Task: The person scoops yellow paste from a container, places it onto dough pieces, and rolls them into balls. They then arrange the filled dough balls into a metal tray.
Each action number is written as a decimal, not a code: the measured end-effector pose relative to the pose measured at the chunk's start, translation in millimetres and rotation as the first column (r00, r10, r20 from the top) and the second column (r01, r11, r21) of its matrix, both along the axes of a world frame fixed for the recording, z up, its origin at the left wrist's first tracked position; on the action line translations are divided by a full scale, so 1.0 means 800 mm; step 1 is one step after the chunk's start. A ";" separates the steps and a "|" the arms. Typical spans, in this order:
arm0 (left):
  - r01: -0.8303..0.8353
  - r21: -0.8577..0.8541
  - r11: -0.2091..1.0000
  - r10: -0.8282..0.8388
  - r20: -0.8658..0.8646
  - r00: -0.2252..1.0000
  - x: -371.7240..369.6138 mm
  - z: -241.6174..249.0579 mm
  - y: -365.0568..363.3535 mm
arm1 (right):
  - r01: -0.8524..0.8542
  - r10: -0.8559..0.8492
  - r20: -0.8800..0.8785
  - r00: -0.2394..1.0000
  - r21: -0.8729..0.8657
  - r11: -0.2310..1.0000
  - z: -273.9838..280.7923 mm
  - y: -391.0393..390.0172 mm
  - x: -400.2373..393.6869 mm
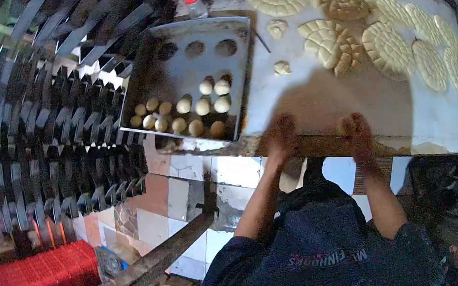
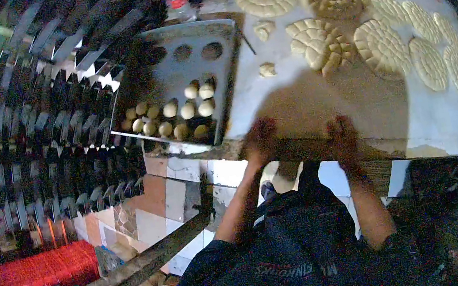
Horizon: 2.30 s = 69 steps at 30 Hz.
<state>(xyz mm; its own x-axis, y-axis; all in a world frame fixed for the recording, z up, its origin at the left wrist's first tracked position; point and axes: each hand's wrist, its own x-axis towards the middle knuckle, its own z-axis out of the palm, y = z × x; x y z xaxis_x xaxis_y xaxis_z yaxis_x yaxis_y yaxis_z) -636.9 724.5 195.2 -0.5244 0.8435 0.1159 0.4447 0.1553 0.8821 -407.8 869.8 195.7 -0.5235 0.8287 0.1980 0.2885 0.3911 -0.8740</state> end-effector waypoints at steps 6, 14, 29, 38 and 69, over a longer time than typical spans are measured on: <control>0.153 -0.094 0.984 -0.179 -0.460 0.870 -0.024 -0.043 0.041 | 0.113 -0.137 0.162 0.977 0.145 0.983 0.012 0.110 0.112; 0.044 -0.078 0.996 -0.081 -0.569 0.818 0.022 0.039 0.217 | -0.130 0.010 0.289 0.957 0.400 0.907 0.036 0.226 0.012; -0.011 -0.319 0.948 -0.174 -0.547 0.818 0.045 0.039 0.234 | -0.241 0.109 0.339 0.934 0.378 0.894 0.014 0.222 -0.014; 0.023 -0.336 0.942 -0.222 -0.569 0.792 -0.021 0.068 0.132 | -0.330 0.166 0.408 0.898 0.373 0.867 0.016 0.273 0.057; -0.423 -0.250 0.871 0.299 -0.411 0.861 -0.408 0.104 -0.128 | -0.793 0.808 0.113 0.579 0.308 0.525 0.101 -0.058 -0.516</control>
